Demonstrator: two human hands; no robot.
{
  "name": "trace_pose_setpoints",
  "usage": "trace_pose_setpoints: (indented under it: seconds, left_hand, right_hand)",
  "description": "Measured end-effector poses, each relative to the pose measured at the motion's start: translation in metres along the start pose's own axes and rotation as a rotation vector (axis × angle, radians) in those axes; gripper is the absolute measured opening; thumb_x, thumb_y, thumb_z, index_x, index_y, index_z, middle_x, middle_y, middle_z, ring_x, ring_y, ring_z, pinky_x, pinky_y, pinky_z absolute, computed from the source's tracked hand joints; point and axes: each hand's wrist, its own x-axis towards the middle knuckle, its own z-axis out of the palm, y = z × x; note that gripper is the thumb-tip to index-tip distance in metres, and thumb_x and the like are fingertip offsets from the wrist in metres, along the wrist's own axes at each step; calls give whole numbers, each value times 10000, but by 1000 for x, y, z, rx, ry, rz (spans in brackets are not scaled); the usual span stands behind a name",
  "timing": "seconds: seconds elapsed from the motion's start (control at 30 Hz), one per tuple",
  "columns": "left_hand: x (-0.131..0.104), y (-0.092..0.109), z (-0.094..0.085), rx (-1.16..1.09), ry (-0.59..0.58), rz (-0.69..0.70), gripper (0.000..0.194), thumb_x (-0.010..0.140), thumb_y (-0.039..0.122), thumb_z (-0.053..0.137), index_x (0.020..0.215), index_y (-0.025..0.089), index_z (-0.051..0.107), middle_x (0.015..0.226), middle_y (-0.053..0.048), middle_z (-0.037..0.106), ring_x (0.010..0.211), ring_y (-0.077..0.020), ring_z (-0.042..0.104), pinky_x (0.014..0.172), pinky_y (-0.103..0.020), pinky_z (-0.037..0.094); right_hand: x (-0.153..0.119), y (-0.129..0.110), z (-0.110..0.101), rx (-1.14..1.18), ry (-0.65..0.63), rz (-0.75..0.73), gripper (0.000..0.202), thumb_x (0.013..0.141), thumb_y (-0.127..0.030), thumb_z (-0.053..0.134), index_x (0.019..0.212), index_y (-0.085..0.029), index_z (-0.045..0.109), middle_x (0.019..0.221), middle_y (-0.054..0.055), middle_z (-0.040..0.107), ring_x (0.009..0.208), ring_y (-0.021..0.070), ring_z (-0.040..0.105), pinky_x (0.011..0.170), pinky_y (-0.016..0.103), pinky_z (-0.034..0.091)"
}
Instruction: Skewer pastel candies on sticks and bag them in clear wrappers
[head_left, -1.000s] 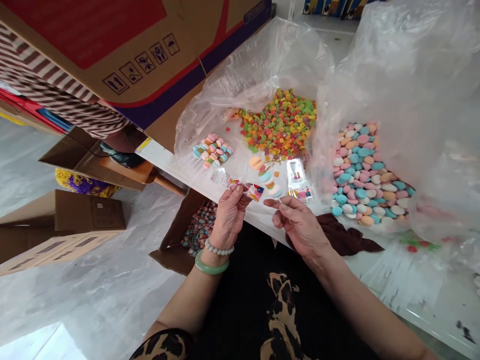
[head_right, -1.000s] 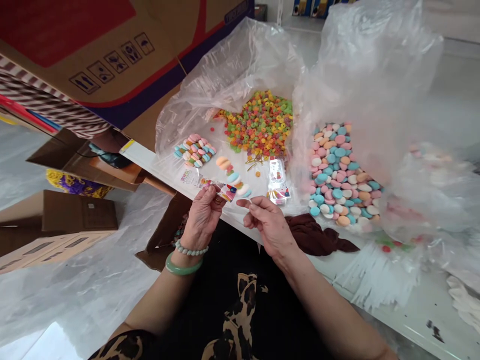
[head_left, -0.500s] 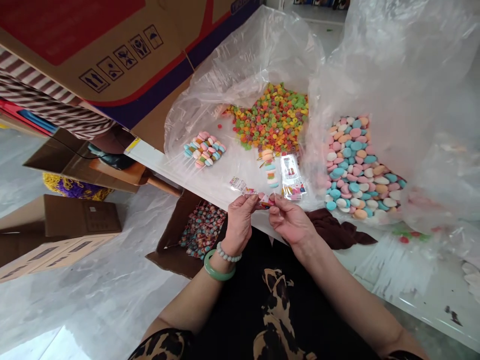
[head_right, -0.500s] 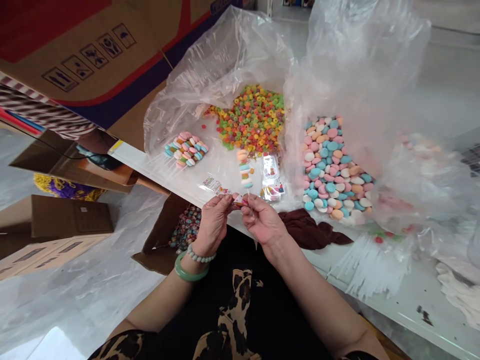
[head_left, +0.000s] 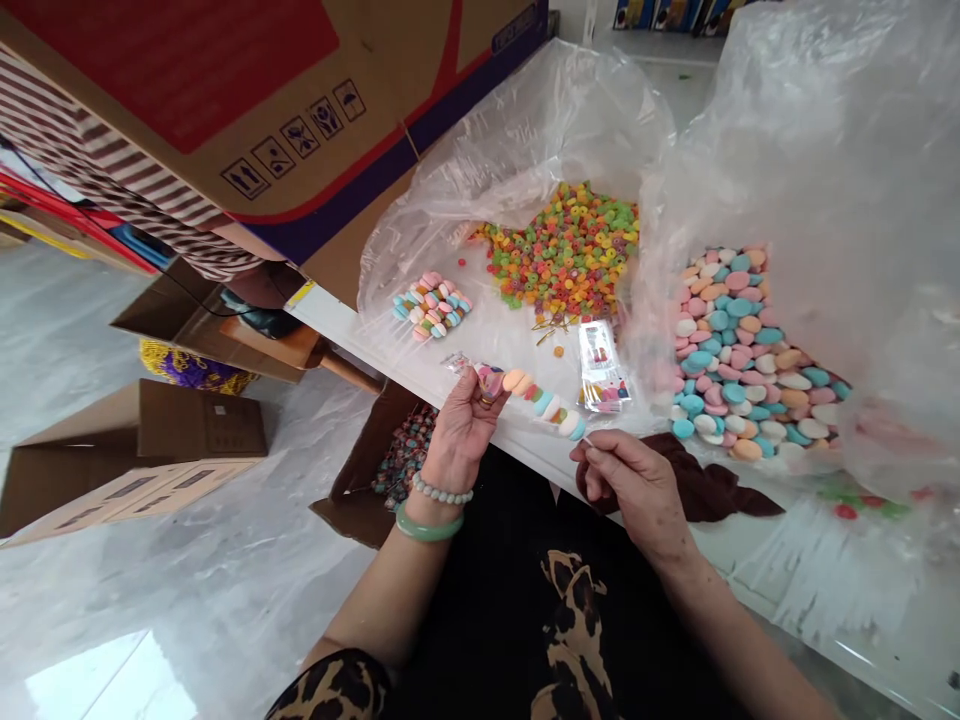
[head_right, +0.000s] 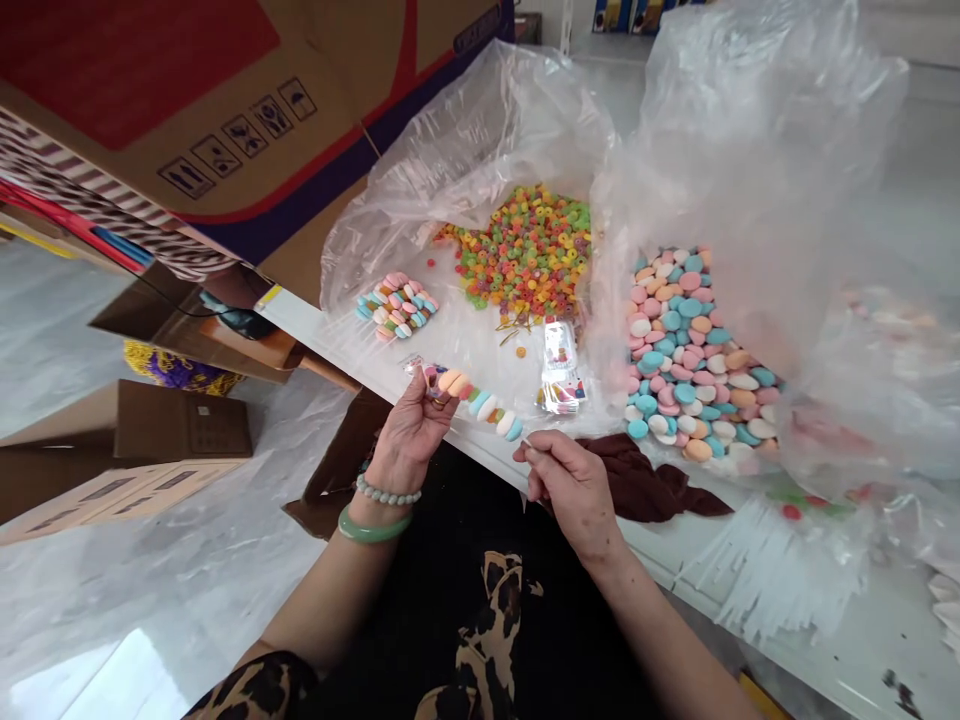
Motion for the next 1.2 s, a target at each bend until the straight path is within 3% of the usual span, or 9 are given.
trace_pose_setpoints:
  seconds: [0.23, 0.37, 0.47, 0.57, 0.73, 0.87, 1.0, 1.1, 1.2]
  left_hand:
    - [0, -1, -6, -6, -51, 63, 188, 875, 263, 668, 727, 154, 626, 650, 5, 671, 580, -104, 653, 683, -261, 584]
    - [0, -3, -13, 49, -176, 198, 151, 767, 253, 775, 736, 156, 664, 682, 12, 681, 617, -105, 660, 702, -256, 575]
    - [-3, -3, -13, 125, -230, 308, 159, 685, 221, 830, 756, 148, 708, 753, -8, 713, 689, -103, 665, 696, -216, 553]
    - [-6, -2, -10, 216, -276, 257, 172, 659, 221, 843, 761, 143, 729, 763, -28, 726, 693, -121, 667, 695, -233, 548]
    - [-2, -2, -14, 243, -322, 90, 286, 662, 348, 847, 803, 134, 721, 796, -47, 719, 689, -143, 671, 680, -268, 549]
    - [2, -7, -16, 257, -343, 65, 396, 634, 311, 868, 968, 161, 717, 785, -28, 713, 692, -154, 685, 703, -283, 548]
    - [-4, -19, -12, 253, -365, 87, 410, 641, 345, 864, 960, 140, 708, 813, -41, 718, 726, -173, 710, 747, -292, 547]
    - [-7, -24, -12, 226, -349, 92, 422, 660, 401, 848, 939, 119, 703, 802, -49, 715, 731, -180, 717, 732, -283, 549]
    - [-3, -21, -17, 214, -296, 63, 410, 648, 419, 851, 881, 113, 708, 758, -43, 711, 701, -178, 711, 712, -285, 558]
  right_hand:
    - [4, 2, 1, -451, 30, -297, 149, 909, -297, 552, 864, -212, 666, 628, -11, 634, 474, 112, 554, 522, 244, 488]
    - [5, 17, -6, -778, 110, -640, 206, 919, -187, 490, 955, -212, 692, 845, 65, 720, 757, 181, 687, 727, 298, 559]
    - [5, 24, -7, -848, 105, -758, 244, 906, -134, 480, 992, -209, 696, 968, 97, 731, 902, 202, 696, 810, 311, 560]
    - [5, 25, -4, -739, 87, -625, 201, 911, -192, 507, 967, -213, 699, 858, 70, 724, 773, 181, 686, 730, 293, 561]
    - [8, 19, 3, -354, -42, -66, 189, 862, -360, 585, 816, -201, 676, 602, -15, 613, 417, 97, 462, 410, 230, 386]
    - [11, 13, 7, -73, -124, 231, 243, 778, -410, 661, 723, -175, 630, 531, -23, 586, 355, 55, 333, 347, 197, 211]
    - [17, 13, 16, 249, -196, 477, 237, 673, -352, 733, 737, -162, 606, 465, -52, 530, 321, 16, 206, 343, 175, 82]
    - [20, 16, 25, 399, -264, 562, 255, 648, -336, 748, 755, -168, 590, 477, -80, 498, 320, 1, 151, 345, 177, 77]
    - [19, 18, 30, 273, -162, 437, 233, 703, -375, 707, 750, -184, 582, 490, -72, 494, 337, 28, 204, 353, 195, 112]
